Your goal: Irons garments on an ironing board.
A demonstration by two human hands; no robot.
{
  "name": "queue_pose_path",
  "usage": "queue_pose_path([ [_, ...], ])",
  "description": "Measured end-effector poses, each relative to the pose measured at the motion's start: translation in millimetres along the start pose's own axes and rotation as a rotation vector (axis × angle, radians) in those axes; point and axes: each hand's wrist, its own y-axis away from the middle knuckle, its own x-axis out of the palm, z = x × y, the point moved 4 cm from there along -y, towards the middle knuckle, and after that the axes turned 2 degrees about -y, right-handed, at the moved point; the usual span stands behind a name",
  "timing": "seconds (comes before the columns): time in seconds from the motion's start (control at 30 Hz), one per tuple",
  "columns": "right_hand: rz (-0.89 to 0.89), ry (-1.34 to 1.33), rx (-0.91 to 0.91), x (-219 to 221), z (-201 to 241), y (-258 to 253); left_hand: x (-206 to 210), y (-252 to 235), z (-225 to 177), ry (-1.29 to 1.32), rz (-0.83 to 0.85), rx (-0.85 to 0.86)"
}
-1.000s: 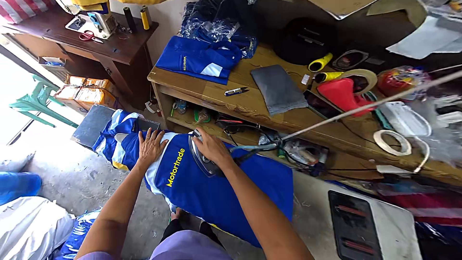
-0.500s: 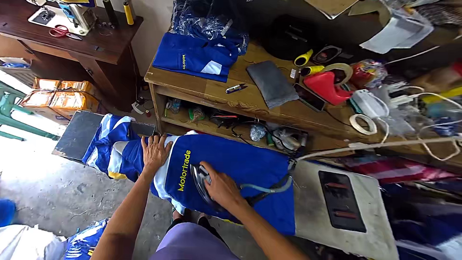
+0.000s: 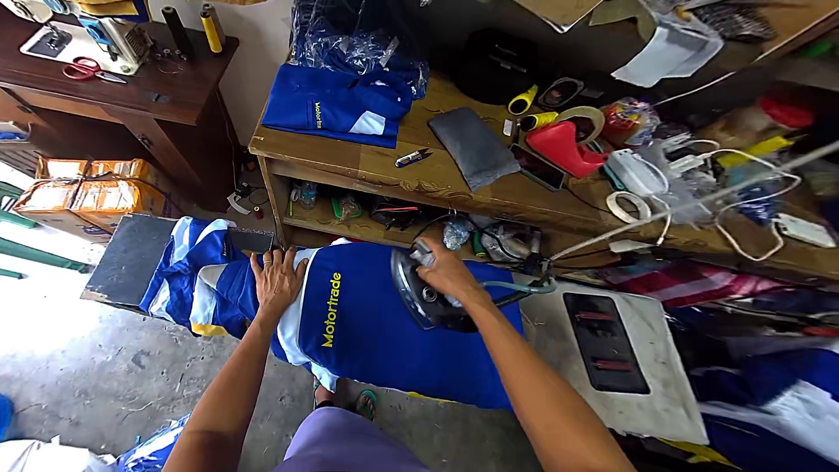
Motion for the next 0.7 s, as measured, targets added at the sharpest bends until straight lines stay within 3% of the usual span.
queue_pose_path([
  [0.13, 0.137, 0.042, -0.186, 41, 67, 27, -2, 0, -1, 0.0, 0.006, 0.001],
  [0.33, -0.029, -0.044, -0.164, 53, 115, -23, -2, 2, 0, -0.007, 0.027, -0.005],
  [0.43, -0.001, -0.013, -0.147, 58, 115, -12, 0, 2, 3, -0.012, 0.021, -0.014],
  [0.57, 0.184, 0.133, -0.114, 61, 93, 49, -1, 0, 2, -0.02, 0.011, -0.014],
  [0.7, 0.115, 0.151, -0.013, 24, 40, 41, -1, 3, 1, -0.019, 0.015, -0.012],
])
